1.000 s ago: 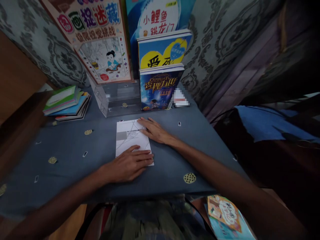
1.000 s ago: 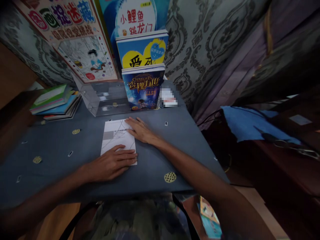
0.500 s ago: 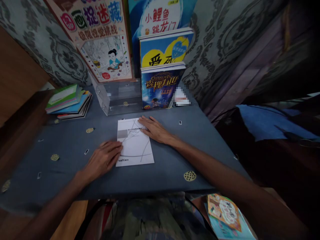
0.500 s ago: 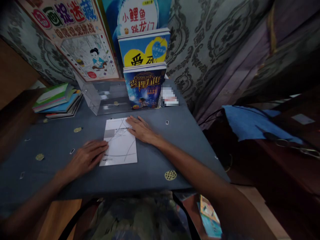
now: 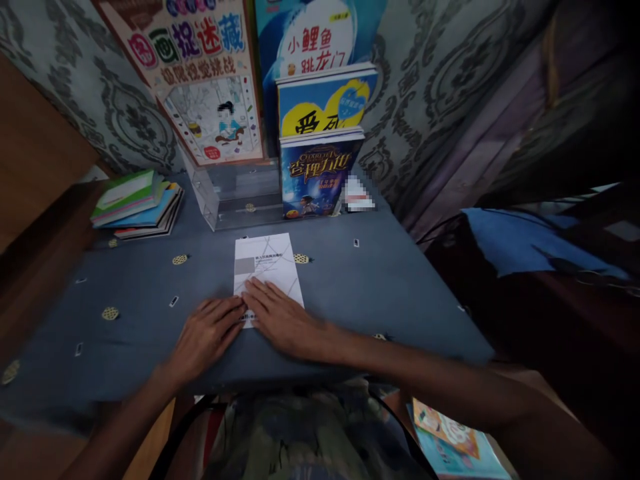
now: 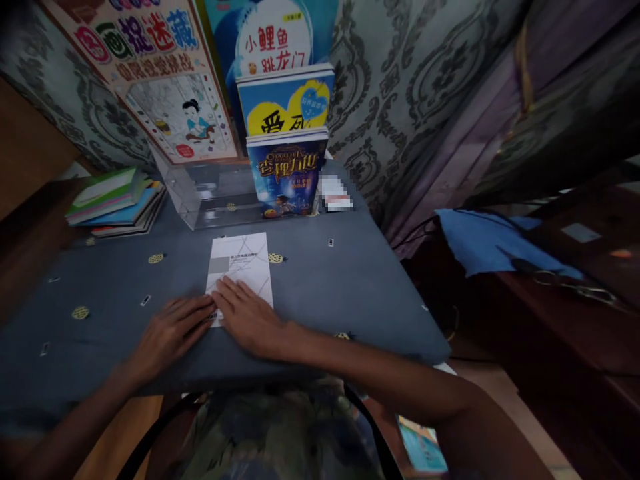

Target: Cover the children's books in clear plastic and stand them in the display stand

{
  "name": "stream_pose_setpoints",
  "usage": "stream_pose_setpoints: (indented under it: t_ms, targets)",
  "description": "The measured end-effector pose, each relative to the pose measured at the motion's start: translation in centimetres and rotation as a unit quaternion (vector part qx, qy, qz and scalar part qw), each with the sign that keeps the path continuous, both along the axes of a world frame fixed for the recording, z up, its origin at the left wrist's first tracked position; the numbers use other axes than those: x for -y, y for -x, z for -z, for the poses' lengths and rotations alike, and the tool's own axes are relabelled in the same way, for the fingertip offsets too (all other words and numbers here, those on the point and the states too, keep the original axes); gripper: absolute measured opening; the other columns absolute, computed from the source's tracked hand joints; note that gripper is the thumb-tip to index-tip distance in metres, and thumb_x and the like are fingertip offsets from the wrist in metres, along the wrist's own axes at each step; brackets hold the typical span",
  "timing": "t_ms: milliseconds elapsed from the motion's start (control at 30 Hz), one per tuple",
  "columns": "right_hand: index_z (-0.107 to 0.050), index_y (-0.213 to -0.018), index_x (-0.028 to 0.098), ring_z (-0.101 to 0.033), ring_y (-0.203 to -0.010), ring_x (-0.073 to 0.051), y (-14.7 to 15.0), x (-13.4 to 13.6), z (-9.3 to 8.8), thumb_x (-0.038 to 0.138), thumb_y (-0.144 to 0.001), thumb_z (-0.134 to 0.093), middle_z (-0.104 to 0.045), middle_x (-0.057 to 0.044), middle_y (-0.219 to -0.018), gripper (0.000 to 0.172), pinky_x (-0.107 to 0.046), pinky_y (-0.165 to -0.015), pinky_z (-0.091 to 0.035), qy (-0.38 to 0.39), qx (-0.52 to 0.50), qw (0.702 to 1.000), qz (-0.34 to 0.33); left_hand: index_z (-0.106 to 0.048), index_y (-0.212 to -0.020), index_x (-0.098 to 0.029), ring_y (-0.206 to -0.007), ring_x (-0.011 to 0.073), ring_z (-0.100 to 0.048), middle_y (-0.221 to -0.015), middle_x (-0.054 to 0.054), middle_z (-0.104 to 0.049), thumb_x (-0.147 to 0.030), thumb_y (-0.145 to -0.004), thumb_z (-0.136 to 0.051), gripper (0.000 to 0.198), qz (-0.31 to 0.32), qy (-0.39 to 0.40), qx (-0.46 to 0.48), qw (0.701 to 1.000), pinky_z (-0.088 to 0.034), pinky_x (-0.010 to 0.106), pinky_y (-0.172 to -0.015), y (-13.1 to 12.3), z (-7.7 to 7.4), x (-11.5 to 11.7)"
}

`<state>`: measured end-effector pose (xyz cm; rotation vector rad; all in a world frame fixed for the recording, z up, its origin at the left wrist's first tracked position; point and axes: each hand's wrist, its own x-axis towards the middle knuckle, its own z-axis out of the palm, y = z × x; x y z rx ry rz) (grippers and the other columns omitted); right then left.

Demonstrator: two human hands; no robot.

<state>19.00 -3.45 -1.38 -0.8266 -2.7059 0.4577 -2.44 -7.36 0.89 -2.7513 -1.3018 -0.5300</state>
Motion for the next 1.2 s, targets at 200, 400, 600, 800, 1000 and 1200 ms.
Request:
stream_pose_setpoints:
  t_ms: [200, 400, 600, 800, 1000, 1200]
  targets:
    - [-0.036, -0.153, 0.007, -0.023, -0.153, -0.033, -5.2, -2.3, 1.4, 0.04, -0.102, -0.05, -0.031, -0.024, -0.161, 0.063, -0.056, -0.122, -0.03, 0.001, -0.012, 0.997, 0.076, -0.068, -0.115, -0.023, -0.103, 0.0223, -0.068, -0.117, 0.008, -0.072, -0.028, -0.102, -0.046, 0.026, -0.013, 0.026, 0.015, 0.999, -0.055, 0.04, -0.089, 0.2, 0.1, -0.3]
    - [-0.039, -0.153, 0.013, -0.026, -0.151, -0.036, -7.2, -2.8, 2.4, 0.043, -0.097, -0.059, -0.035, -0.023, -0.16, 0.067, -0.062, -0.12, -0.032, -0.048, -0.014, 0.991, 0.124, -0.064, -0.122, -0.02, -0.124, 0.0344, -0.059, -0.132, 0.016, -0.065, -0.035, -0.098, -0.05, 0.032, -0.167, 0.024, 0.031, 0.985, -0.051, 0.057, -0.098, 0.2, 1.9, -3.5]
    - [-0.043, -0.151, 0.012, -0.029, -0.15, -0.036, -7.0, -2.6, 1.7, 0.034, -0.092, -0.066, -0.036, -0.024, -0.159, 0.067, -0.058, -0.12, -0.033, -0.048, 0.004, 0.991, 0.128, -0.053, -0.136, -0.021, -0.118, 0.0295, -0.065, -0.129, 0.016, -0.067, -0.033, -0.093, -0.054, 0.044, -0.146, 0.152, 0.26, 0.942, -0.058, 0.045, -0.09, -0.9, 2.7, -7.6]
    - [-0.045, -0.15, 0.009, -0.028, -0.149, -0.038, -7.0, -2.7, 1.3, 0.032, -0.091, -0.066, -0.033, -0.025, -0.159, 0.066, -0.058, -0.12, -0.032, -0.026, 0.033, 0.99, 0.134, -0.056, -0.125, -0.022, -0.121, 0.0297, -0.064, -0.132, 0.016, -0.065, -0.033, -0.089, -0.06, 0.037, -0.254, 0.358, 0.477, 0.762, -0.06, 0.029, -0.06, -0.8, -0.5, -10.0]
    - [-0.042, -0.153, 0.016, -0.029, -0.15, -0.036, -7.3, -2.8, 1.9, 0.033, -0.092, -0.065, -0.031, -0.02, -0.161, 0.068, -0.056, -0.12, -0.033, -0.03, -0.006, 0.991, 0.128, -0.055, -0.118, -0.021, -0.101, 0.0258, -0.072, -0.107, 0.012, -0.071, -0.026, -0.078, -0.074, 0.045, -0.316, 0.402, 0.567, 0.646, -0.039, 0.017, -0.039, -0.4, -2.4, -11.2]
    - [-0.041, -0.154, 0.017, -0.026, -0.151, -0.035, -7.5, -2.9, 2.2, 0.029, -0.091, -0.065, -0.029, -0.017, -0.163, 0.069, -0.055, -0.122, -0.03, -0.009, -0.024, 0.991, 0.131, -0.059, -0.096, -0.018, -0.078, 0.0179, -0.071, -0.087, 0.007, -0.071, -0.027, -0.063, -0.085, 0.043, -0.313, 0.477, 0.563, 0.598, -0.025, 0.014, -0.037, 0.5, -2.2, -12.7]
